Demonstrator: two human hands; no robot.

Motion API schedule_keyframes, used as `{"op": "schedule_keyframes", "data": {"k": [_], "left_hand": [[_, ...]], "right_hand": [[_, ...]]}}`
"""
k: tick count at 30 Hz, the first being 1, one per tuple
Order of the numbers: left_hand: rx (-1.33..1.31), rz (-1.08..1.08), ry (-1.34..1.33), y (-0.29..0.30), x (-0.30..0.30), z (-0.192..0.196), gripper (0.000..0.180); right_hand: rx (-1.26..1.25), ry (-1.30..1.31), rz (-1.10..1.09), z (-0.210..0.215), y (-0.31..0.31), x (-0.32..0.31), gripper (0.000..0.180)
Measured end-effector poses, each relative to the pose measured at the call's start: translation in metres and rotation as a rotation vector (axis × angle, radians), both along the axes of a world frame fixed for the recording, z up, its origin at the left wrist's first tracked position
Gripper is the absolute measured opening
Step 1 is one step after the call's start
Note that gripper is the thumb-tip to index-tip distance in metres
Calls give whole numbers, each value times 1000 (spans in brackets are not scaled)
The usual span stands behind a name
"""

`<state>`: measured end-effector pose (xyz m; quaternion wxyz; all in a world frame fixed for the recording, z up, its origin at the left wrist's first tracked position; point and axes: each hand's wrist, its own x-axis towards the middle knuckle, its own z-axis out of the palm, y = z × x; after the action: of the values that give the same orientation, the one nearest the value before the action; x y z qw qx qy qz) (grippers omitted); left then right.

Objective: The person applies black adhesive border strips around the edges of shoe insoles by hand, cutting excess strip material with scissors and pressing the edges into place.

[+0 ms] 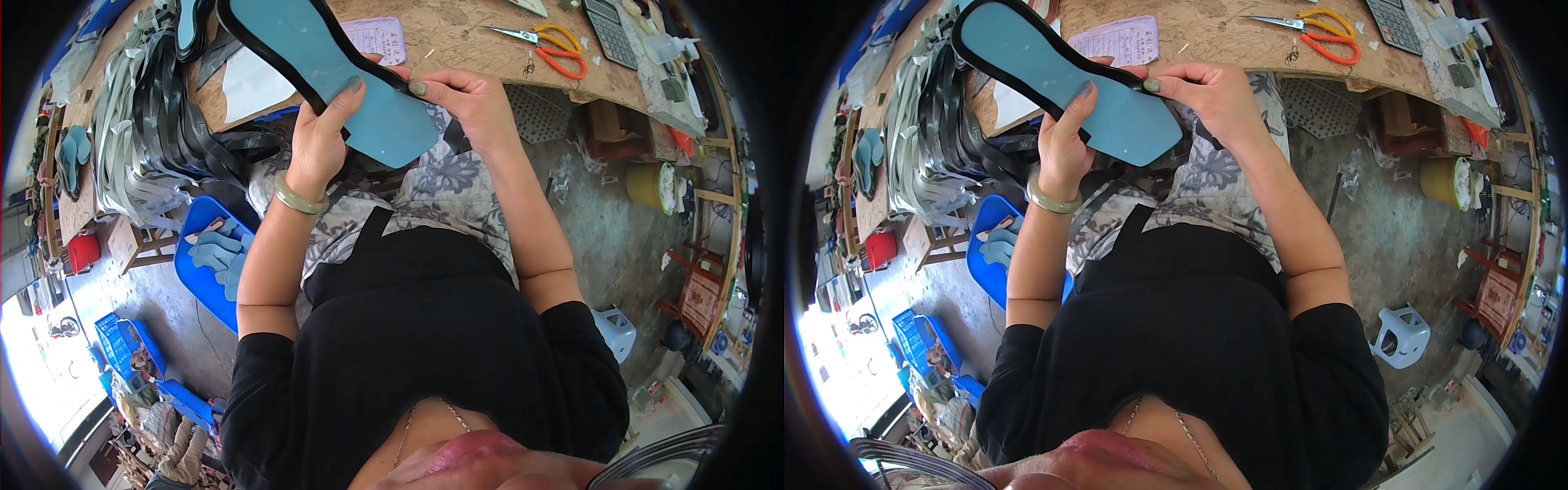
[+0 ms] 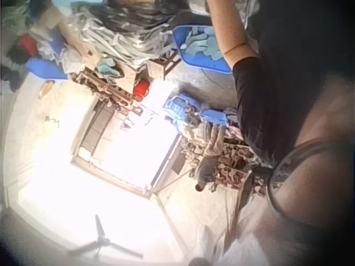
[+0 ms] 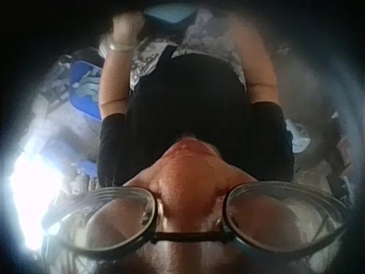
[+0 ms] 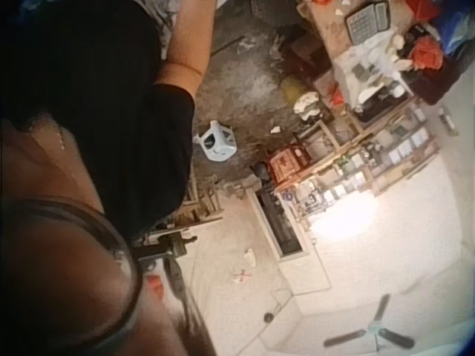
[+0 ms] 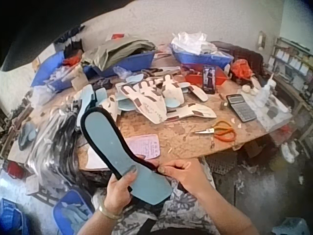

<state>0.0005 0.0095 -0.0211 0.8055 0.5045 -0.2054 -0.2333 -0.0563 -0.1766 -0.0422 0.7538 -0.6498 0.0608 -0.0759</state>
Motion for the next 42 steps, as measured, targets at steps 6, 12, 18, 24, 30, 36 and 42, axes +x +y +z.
{"op": "schedule_keyframes", "data": {"k": [6,12,18,24,30,36,42], "left_hand": [[89,-38,20,0,0,1,37],[-103,-316,133,7,5,-4,44],[21,-175,175,1,-5,-15,50],[-33,-241,310,3,-1,-15,50],[-22,-312,302,4,-2,-9,48],[80,-391,227,18,9,-19,48],[161,-407,162,35,16,-37,50]], "right_hand": [[-114,95,86,4,1,0,22],[41,56,114,-1,5,-3,17],[73,246,211,0,-10,1,20],[283,153,246,-9,-24,-1,34],[220,123,276,-9,-28,-5,32],[-537,225,54,-3,-87,-26,23],[-1070,145,-154,-37,-139,-60,23]]}}
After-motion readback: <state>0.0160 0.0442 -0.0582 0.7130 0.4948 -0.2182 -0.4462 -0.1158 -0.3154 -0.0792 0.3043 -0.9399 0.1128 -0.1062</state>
